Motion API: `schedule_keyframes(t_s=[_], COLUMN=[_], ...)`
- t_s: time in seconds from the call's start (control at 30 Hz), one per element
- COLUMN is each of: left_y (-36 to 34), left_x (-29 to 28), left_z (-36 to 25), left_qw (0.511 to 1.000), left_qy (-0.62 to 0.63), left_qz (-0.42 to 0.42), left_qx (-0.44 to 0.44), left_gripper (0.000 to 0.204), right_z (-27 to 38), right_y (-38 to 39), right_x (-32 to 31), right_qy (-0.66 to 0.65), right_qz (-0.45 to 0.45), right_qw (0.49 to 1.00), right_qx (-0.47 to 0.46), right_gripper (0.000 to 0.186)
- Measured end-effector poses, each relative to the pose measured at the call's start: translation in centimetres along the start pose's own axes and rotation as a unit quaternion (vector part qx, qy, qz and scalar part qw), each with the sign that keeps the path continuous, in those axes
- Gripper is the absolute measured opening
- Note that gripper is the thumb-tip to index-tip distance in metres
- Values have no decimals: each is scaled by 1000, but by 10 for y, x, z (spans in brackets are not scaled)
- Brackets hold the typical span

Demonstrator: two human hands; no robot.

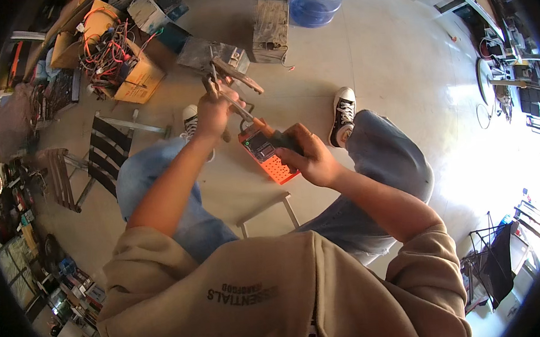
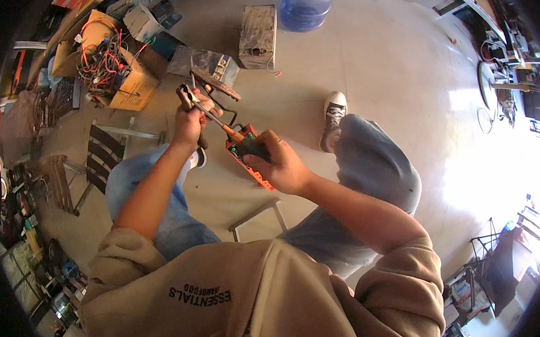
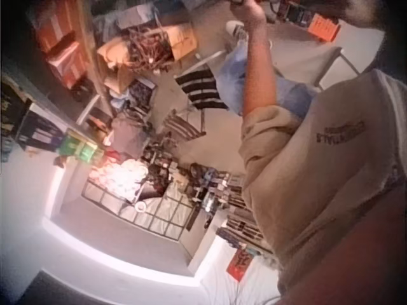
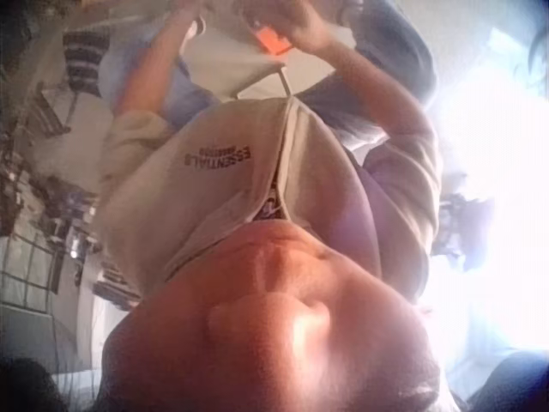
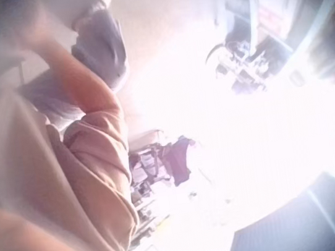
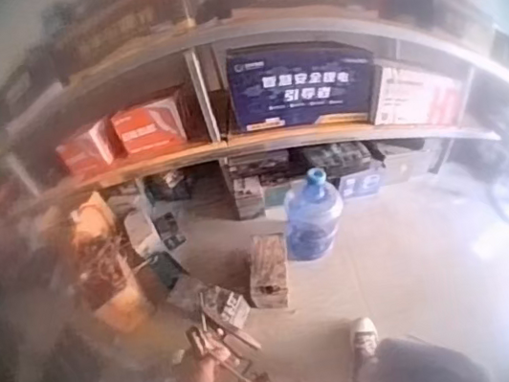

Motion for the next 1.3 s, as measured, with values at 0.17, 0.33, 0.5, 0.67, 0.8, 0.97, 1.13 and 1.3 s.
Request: schedule_keyframes(t_s=[0.17, 0.33, 0.5, 0.67, 0.8, 0.97, 1.13, 1.3], left_y=[1, 13, 37, 58, 78, 75, 59, 46], left_x=[-9, 28, 48, 61, 77, 73, 48, 38], left_z=[5, 3, -9, -19, -16, -22, 9, 39], left_qw=[993, 948, 916, 898, 851, 876, 890, 961], left_qy=[-96, -240, -270, -291, -341, -272, -311, -102], left_qz=[35, 200, 265, 271, 367, 317, 234, 234], left_qx=[-65, 66, 136, 186, 159, 241, 239, -108], left_gripper=[11, 17, 19, 19, 27, 20, 26, 41], right_z=[-14, -124, -87, -41, -28, -41, -61, -77], right_y=[-17, -70, -92, -91, -84, -84, -86, -93], right_x=[-37, -133, -143, -53, -29, -38, -65, -95], right_qy=[-45, 172, 331, -80, -124, -131, -241, -332], right_qz=[-64, -256, -265, -19, 65, 41, -104, -148], right_qw=[997, 948, 905, 996, 989, 987, 955, 918], right_qx=[19, 74, 21, 27, 56, 83, 140, 157], right_gripper=[30, 40, 57, 54, 45, 37, 35, 35])
Point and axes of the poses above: each hand's wrist, its own y-axis away from the middle knuckle, its own x-axis out of the palm, z = x × y, the point moved 10 cm from there along -y, towards the middle knuckle, and after that the axes turned 7 degrees about -z, right-handed, at the moved point
